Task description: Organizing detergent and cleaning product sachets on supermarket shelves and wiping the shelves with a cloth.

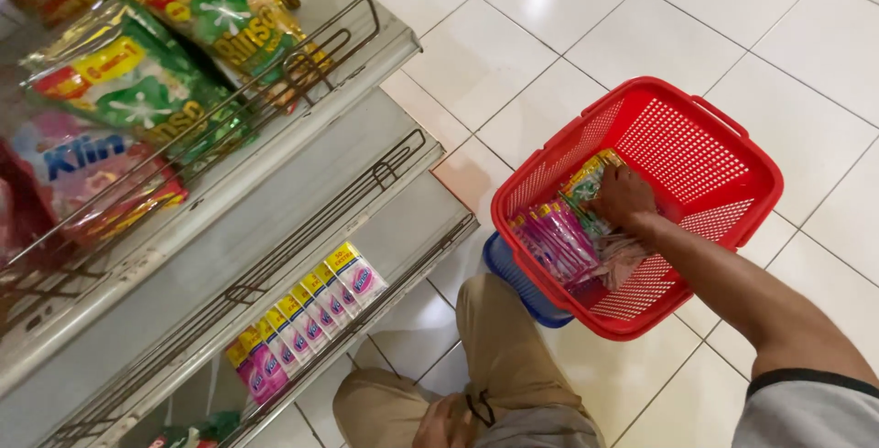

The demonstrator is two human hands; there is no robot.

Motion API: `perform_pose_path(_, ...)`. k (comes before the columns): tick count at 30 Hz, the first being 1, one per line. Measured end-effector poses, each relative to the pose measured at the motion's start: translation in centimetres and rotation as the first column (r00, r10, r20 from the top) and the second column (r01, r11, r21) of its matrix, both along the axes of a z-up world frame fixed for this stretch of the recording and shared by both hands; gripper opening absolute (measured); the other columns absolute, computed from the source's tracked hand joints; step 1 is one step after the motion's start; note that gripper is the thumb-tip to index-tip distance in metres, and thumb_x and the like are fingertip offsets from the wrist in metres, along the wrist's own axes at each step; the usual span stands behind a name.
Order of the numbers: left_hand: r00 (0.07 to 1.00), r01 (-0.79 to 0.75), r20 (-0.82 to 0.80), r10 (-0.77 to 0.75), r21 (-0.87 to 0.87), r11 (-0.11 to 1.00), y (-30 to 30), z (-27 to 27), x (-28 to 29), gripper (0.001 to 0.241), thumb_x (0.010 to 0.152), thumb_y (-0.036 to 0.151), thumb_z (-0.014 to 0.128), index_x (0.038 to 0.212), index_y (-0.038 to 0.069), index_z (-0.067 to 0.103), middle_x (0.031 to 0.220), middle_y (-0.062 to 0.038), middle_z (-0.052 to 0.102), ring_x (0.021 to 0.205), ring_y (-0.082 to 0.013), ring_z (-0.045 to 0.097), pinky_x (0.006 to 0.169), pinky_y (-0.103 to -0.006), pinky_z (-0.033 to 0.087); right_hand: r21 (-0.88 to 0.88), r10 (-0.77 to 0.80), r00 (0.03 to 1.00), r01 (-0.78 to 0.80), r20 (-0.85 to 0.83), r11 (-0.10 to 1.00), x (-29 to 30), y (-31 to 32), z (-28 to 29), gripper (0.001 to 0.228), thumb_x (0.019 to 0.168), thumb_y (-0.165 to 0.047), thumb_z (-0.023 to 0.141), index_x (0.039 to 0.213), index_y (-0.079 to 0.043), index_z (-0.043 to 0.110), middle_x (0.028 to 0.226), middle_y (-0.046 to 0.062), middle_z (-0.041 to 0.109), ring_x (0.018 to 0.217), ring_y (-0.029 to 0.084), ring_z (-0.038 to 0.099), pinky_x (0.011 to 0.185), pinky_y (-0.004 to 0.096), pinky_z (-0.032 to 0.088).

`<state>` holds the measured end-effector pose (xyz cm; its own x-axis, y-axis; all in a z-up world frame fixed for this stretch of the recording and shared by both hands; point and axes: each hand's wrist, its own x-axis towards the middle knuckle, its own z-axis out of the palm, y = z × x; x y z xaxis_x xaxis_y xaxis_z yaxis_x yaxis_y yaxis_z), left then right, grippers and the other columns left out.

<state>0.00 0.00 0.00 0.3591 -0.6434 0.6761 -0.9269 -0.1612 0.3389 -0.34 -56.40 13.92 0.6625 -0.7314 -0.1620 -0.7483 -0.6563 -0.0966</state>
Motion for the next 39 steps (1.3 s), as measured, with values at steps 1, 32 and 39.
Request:
perform_pose_path(1, 1.000, -0.009, 0.003, 0.009, -0.006, 1.000, 0.3, 0.2, 0.0, 0.030, 0.095, 0.017, 0.076, 0.118, 0.005, 0.060, 0.113, -0.020, 0.069, 0.104, -0.0324, 0.072, 0.093, -0.0388, 0.059, -0.006, 0.009, 1.000, -0.009, 0.003, 1.000, -0.2, -0.4, 0.1, 0.088, 0.078, -0.057, 0.080, 0.137, 0.001, 0.050, 0.133, 0.025, 0.060, 0.123, 0.042, 0.061, 0.093, 0.053, 0.055)
perform_pose_path(32, 0.473, 0.086, -0.813, 0.341, 0.427, 0.900, 2.6, 9.5, -3.4, 0.041, 0.090, 0.025, 0.073, 0.128, 0.008, 0.067, 0.122, -0.018, 0.070, 0.117, -0.0331, 0.067, 0.099, -0.0406, 0.052, 0.093, 0.116, 0.969, -0.097, -0.220, 0.991, -12.9, 4.8, 22.8, 0.032, 0.102, -0.020, 0.054, 0.131, -0.021, 0.068, 0.108, 0.003, 0.078, 0.100, 0.021, 0.073, 0.085, 0.038, 0.058)
perform_pose_path(39, -0.046, 0.206, -0.971, -0.233, -0.238, 0.949, -3.0, 20.2, -2.3, 0.056, 0.097, 0.029, 0.069, 0.146, 0.005, 0.053, 0.135, -0.007, 0.064, 0.125, -0.0157, 0.060, 0.105, -0.0306, 0.049, 0.625, -0.436, 0.466, -0.412, 0.770, 0.663, -14.6, 12.7, 16.5, 0.052, 0.086, 0.007, 0.057, 0.138, 0.004, 0.061, 0.131, 0.011, 0.068, 0.123, 0.023, 0.064, 0.105, 0.037, 0.049)
